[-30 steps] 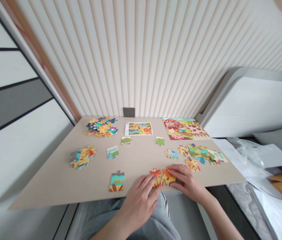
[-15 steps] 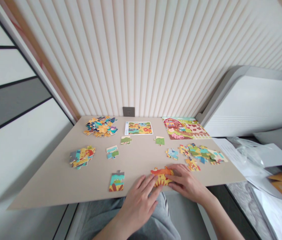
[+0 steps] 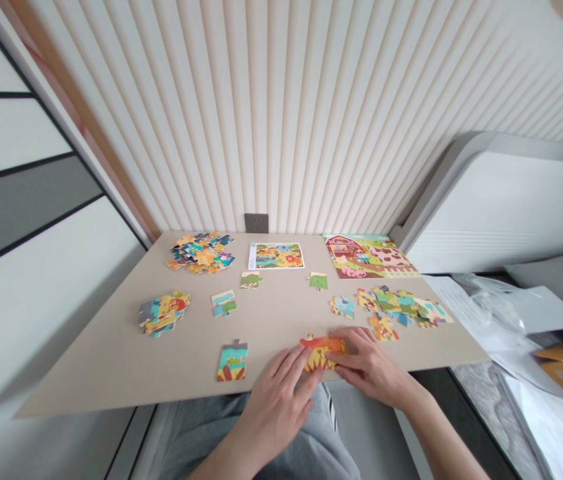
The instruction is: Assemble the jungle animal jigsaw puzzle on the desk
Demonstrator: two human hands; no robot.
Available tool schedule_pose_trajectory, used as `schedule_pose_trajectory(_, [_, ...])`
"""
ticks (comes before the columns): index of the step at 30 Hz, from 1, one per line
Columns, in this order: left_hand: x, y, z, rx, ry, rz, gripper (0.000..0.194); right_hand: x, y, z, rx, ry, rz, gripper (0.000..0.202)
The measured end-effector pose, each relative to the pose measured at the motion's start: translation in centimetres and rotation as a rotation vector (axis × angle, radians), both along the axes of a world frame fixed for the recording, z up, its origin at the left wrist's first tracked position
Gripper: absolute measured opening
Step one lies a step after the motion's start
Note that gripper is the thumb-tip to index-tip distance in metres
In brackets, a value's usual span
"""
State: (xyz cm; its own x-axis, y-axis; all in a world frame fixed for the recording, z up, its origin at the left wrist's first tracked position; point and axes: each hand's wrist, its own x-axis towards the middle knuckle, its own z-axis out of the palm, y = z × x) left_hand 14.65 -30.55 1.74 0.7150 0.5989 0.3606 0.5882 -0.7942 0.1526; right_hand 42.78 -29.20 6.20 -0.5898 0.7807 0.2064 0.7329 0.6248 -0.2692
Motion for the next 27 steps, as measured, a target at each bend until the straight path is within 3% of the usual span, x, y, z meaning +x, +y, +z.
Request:
schedule_pose_trajectory(11, [0.2, -0.3, -0.7, 0.003, -0.062, 0.053, 0.050, -0.8, -0.6, 0.4, 0.023, 0.014, -0.006, 0.027])
schedule_pose_trajectory(15, [0.5, -0.3, -0.6, 0.014, -0.048, 0.046, 0.051, -0.7, -0.8, -0.5, 0.017, 0.030, -0.017, 0.029])
schedule_pose_trajectory(18, [0.1, -0.6, 0.1, 0.049, -0.032, 0.021, 0.056, -0.1, -1.0, -1.7, 0.021, 0.095, -0.084, 0.041])
schedule_pose_trajectory(21, [-2.4, -0.6, 1.1, 0.102, -0.058, 0.051, 0.057, 1.2, -1.0, -2.8, 0.020, 0.149, -0.174, 0.054])
schedule_pose_trajectory(24, [-7.2, 0.4, 1.9, 0.087, -0.149, 0.175, 0.050, 2.7, -0.9, -3.6, 0.019, 0.144, -0.209, 0.054])
schedule_pose_trajectory(27, [-12.3, 2.0, 2.2, -0.015, -0.116, 0.271, 0.051, 3.7, -0.8, -4.1, 0.032, 0.138, -0.208, 0.057])
